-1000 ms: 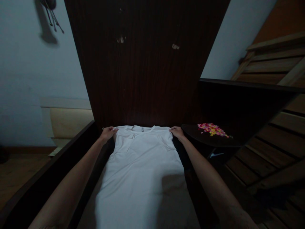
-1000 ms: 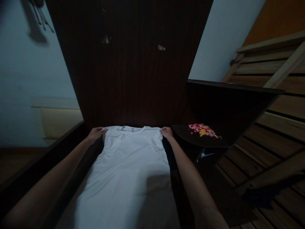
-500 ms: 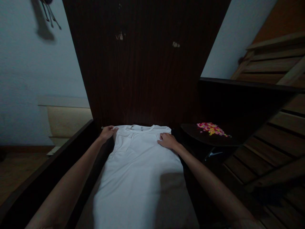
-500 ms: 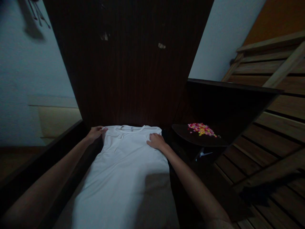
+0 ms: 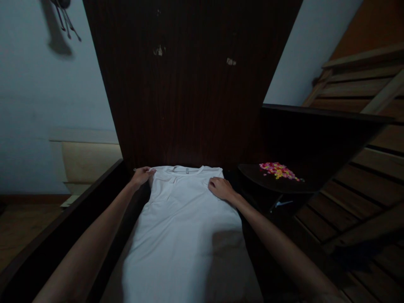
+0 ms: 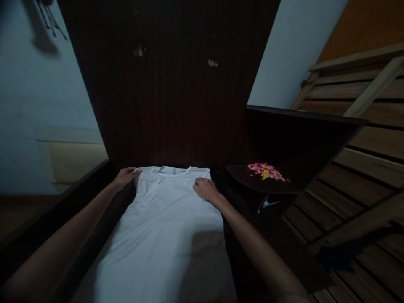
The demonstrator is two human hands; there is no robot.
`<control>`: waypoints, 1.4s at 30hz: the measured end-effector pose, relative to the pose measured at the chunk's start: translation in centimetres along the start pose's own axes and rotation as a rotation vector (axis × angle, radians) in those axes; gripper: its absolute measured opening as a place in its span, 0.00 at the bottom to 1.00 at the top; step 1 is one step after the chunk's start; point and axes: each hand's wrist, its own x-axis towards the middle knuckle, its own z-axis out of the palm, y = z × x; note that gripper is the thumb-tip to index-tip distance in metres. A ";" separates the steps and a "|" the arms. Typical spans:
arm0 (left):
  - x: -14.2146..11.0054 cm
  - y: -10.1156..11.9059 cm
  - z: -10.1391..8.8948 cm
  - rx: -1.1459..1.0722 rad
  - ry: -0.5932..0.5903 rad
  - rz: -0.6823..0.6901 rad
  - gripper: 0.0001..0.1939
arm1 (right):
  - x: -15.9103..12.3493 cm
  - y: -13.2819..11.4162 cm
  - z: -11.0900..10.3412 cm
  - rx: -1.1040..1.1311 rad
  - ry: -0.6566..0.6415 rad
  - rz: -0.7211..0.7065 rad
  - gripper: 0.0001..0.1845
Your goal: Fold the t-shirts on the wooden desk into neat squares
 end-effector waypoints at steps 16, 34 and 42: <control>0.3 -0.2 0.0 -0.015 -0.042 0.035 0.19 | 6.4 10.6 -0.2 0.167 0.128 -0.037 0.11; 0.4 -0.8 0.3 -0.021 0.053 0.005 0.23 | 6.2 10.1 0.1 0.805 0.093 0.551 0.11; 0.2 -0.6 0.4 -0.041 0.052 0.002 0.24 | 6.2 9.4 1.3 1.031 0.179 0.604 0.09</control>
